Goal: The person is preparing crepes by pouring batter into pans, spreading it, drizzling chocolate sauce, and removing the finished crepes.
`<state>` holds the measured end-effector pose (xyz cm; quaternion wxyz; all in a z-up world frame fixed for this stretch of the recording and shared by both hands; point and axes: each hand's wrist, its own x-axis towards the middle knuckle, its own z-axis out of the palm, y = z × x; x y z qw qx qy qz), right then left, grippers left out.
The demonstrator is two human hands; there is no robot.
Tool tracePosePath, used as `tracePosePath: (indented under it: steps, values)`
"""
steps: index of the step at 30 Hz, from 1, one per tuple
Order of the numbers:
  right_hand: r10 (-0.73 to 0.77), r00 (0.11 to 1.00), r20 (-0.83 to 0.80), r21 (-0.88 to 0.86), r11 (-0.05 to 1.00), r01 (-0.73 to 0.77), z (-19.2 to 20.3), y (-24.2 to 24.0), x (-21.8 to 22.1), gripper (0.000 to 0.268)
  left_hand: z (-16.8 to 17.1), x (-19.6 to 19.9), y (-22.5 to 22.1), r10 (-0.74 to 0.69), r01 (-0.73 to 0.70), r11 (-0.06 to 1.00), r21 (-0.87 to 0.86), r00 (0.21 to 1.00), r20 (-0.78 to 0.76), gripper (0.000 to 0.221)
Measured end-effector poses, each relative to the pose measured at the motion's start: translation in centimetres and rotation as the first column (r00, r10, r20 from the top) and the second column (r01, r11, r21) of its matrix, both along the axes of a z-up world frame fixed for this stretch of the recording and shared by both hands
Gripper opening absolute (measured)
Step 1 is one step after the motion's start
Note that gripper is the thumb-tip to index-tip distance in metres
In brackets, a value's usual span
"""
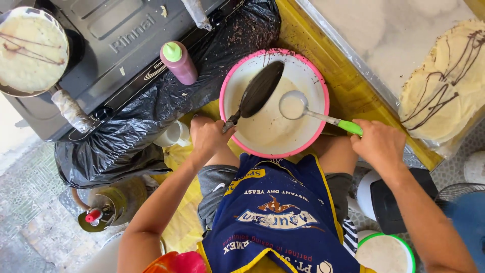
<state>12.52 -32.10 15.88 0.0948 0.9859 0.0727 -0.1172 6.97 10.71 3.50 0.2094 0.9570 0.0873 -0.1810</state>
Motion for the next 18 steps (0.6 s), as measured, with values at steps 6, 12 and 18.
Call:
tracePosePath:
  steps: [6,12,18]
  values:
    - [0.152,0.907,0.394,0.043,0.982,-0.183,-1.4,2.1,-1.3,0.046,-1.3,1.2,-1.3,0.330,-0.519,0.620,-0.589,0.853,-0.404,0.039]
    - [0.291,0.680,0.673,-0.085,0.944,-0.320,-1.9,4.0,-0.5,0.047,1.6,1.3,-1.3,0.359,-0.596,0.393,-0.700,0.801,-0.480,0.043]
    - [0.285,0.605,0.744,-0.103,0.943,-0.317,-1.3,4.4,1.6,0.051,0.9,0.5,-0.9,0.400,-0.611,0.229,-0.758,0.769,-0.499,0.046]
